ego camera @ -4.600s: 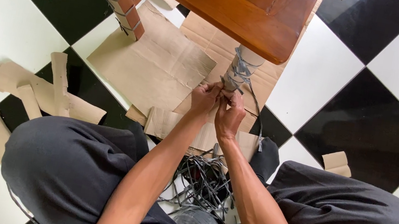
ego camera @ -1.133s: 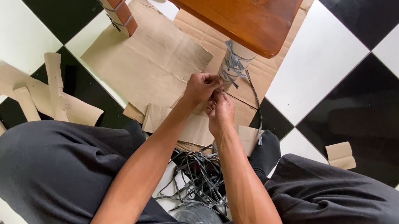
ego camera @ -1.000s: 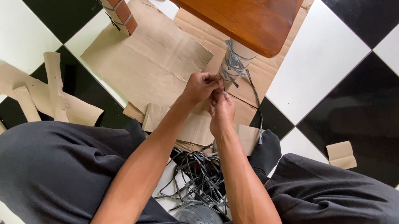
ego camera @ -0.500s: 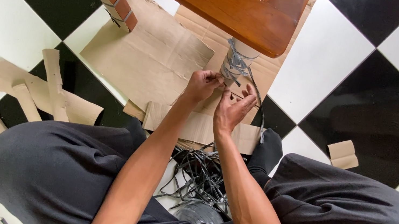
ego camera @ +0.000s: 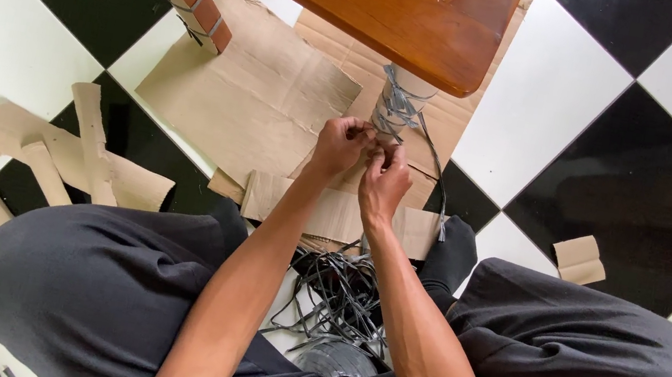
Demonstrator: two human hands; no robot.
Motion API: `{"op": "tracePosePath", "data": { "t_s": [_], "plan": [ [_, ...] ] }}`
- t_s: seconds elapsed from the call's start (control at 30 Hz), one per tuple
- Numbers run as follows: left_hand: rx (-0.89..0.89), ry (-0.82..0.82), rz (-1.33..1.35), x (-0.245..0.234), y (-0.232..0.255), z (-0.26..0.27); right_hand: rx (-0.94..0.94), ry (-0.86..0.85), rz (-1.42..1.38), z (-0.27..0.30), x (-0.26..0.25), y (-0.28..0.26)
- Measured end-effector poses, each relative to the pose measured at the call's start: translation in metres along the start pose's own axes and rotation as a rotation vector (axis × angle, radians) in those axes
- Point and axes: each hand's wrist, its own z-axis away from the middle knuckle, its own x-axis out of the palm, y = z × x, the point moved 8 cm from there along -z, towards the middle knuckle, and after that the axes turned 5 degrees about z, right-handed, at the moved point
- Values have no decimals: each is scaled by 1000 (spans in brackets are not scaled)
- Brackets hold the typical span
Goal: Wrapping a wooden table leg with cardboard and securing it with multiple cable ties
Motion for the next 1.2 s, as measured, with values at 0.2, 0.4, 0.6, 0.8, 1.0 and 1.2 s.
{"op": "tracePosePath", "data": {
  "t_s": [0.2,0.4,0.6,0.8,1.0,1.2],
  "plan": [
    [-35,15,-172,-3,-15,-2,-35,128,13,-5,-2,10],
    [-100,73,-169,-3,-8,6,-101,135,-16,-13,2,17],
    [-145,103,-148,-8,-22,3,-211,123,28,-8,-1,-5],
    [-169,115,-114,-9,-26,1,-241,100,62,-9,1,-5],
    [-180,95,-92,-9,-33,0,-181,97,111,-11,3,3],
    [-180,99,-77,-9,-41,-4,-211,41,242,-5,9,1]
  ]
}}
